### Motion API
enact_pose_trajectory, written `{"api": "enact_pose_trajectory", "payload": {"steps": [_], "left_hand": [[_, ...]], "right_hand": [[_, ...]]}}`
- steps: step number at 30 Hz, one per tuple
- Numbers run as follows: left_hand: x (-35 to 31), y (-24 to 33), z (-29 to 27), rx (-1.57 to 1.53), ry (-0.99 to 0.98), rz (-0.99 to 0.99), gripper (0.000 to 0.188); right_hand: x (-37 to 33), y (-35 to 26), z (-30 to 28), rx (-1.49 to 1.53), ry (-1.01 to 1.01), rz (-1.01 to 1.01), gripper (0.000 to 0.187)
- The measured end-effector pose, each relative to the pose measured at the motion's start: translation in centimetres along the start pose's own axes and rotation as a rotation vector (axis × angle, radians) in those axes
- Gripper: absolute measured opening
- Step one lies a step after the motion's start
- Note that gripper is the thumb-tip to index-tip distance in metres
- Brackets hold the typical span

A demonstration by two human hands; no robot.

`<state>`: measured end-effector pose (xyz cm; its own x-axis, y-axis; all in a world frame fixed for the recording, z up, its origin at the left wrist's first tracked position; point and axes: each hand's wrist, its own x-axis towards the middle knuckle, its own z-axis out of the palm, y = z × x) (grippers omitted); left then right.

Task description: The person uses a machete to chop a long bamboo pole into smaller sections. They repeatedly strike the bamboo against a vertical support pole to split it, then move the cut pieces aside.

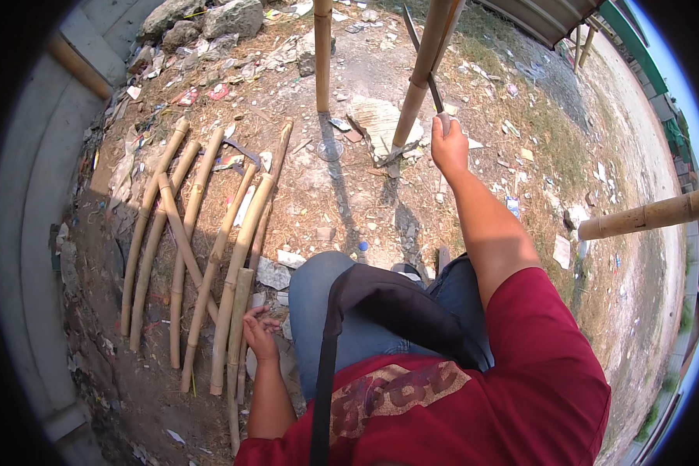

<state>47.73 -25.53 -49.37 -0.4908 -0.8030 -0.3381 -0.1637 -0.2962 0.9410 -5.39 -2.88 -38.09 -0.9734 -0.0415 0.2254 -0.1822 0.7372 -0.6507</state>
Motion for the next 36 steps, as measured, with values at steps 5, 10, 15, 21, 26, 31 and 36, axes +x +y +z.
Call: {"api": "enact_pose_trajectory", "payload": {"steps": [5,10,15,21,26,31,36], "left_hand": [[-0.6,0.5,-0.5,-0.014,0.031,-0.007,0.065],[-1.3,-0.3,-2.5,-0.008,0.053,-0.009,0.064],[-1.3,-0.5,-1.6,-0.006,0.062,-0.057,0.063],[-0.7,-0.7,-1.1,-0.009,0.04,-0.06,0.065],[-0.5,0.0,-0.8,-0.034,0.043,-0.027,0.066],[-1.4,-0.9,-1.9,-0.034,0.087,-0.063,0.068],[-1.9,-1.0,-2.3,-0.018,0.135,-0.095,0.068]], "right_hand": [[5.5,-1.1,-3.0,0.098,0.047,-0.011,0.05],[9.0,-7.1,-9.5,0.447,0.162,-0.081,0.045],[8.6,-7.9,-10.2,0.239,0.328,-0.222,0.045],[0.6,0.1,-0.3,-0.041,0.027,0.016,0.05],[4.8,-1.4,-3.4,-0.03,0.019,0.034,0.057],[9.4,-5.5,-10.5,0.174,0.196,-0.075,0.061],[10.0,-10.1,-14.6,0.47,0.247,-0.242,0.055]]}}
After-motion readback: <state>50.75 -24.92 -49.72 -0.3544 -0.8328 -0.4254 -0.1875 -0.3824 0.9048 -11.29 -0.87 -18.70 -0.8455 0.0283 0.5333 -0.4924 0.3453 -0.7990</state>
